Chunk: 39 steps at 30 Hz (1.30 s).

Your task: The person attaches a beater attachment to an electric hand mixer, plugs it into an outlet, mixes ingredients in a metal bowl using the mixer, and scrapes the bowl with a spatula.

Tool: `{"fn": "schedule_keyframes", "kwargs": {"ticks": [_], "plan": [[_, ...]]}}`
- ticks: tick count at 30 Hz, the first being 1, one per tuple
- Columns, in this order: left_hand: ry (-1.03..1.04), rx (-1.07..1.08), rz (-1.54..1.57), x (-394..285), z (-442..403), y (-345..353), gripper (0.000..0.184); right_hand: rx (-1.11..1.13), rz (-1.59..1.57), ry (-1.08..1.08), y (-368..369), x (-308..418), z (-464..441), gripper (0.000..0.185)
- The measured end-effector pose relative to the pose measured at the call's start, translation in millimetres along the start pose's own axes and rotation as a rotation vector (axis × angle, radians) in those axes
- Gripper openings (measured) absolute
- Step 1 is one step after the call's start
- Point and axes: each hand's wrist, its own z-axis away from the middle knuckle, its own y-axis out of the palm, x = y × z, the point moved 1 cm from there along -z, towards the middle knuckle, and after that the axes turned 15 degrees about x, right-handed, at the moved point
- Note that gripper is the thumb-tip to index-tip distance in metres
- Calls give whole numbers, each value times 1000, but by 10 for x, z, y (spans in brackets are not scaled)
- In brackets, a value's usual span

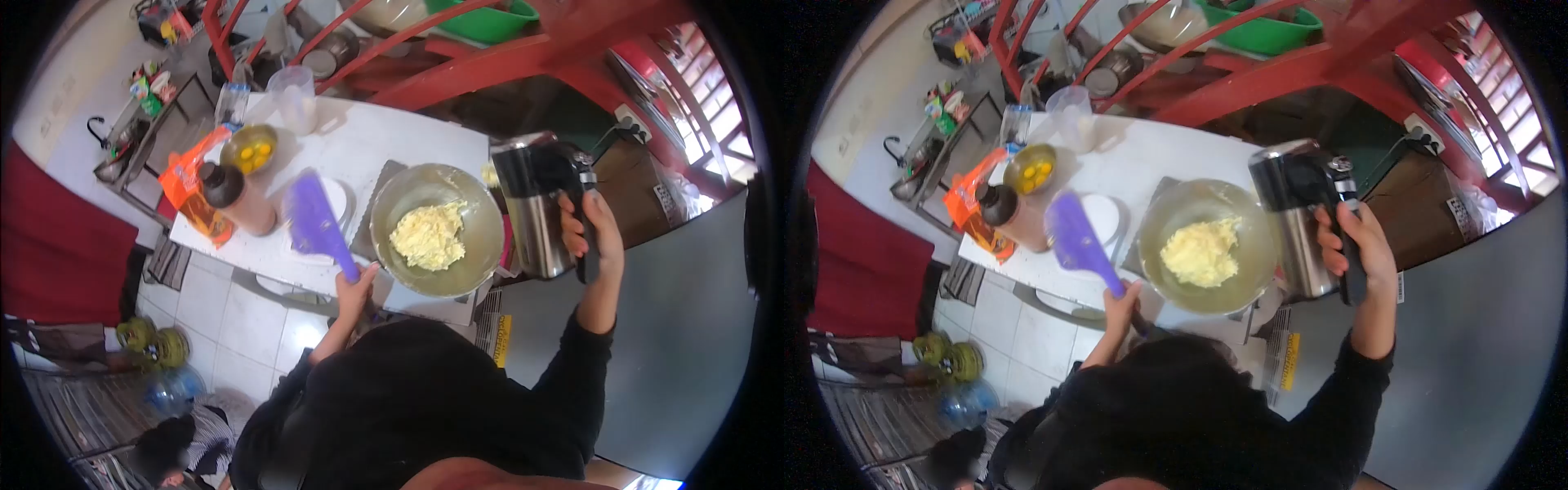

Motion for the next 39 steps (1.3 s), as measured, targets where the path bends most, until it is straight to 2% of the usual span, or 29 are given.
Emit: {"fn": "schedule_keyframes", "kwargs": {"ticks": [3, 4, 7, 9, 11, 16, 21, 24, 26, 30, 34, 38, 39], "plan": [[-8, 52, 20, -4, -8, 68, 36, -80, -401, 141, 170, -38, 54, 45], [-4, 65, 14, 9, -21, 86, 36, -74, -424, 203, 220, -86, 62, 46], [-4, 98, 23, 91, -80, 78, 37, -95, -378, 409, 384, -235, -29, 47], [20, 80, 67, 24, -106, 120, 37, -102, -235, 474, 432, -413, -178, 47], [27, 101, 80, -98, -120, 152, 37, -152, -236, 516, 352, -636, -262, 46], [102, 68, -41, -73, -203, 178, 36, -220, -365, 497, 365, -902, -324, 51], [176, 11, -159, -47, -238, 204, 35, -268, -411, 407, 592, -1066, -400, 45], [93, 13, -38, -66, -227, 235, 32, -255, -537, 361, 577, -1094, -436, 43], [117, 25, -50, -97, -233, 234, 31, -215, -624, 336, 548, -1105, -439, 40], [142, 30, -36, -63, -248, 231, 28, -204, -490, 383, 779, -1115, -482, 38], [110, 18, 14, 0, -248, 239, 26, -248, -563, 404, 807, -1093, -588, 37], [157, -29, 8, 49, -295, 244, 25, -169, -365, 392, 930, -1187, -739, 33], [179, -48, -17, 80, -310, 242, 25, -200, -232, 398, 1003, -1198, -833, 40]]}}
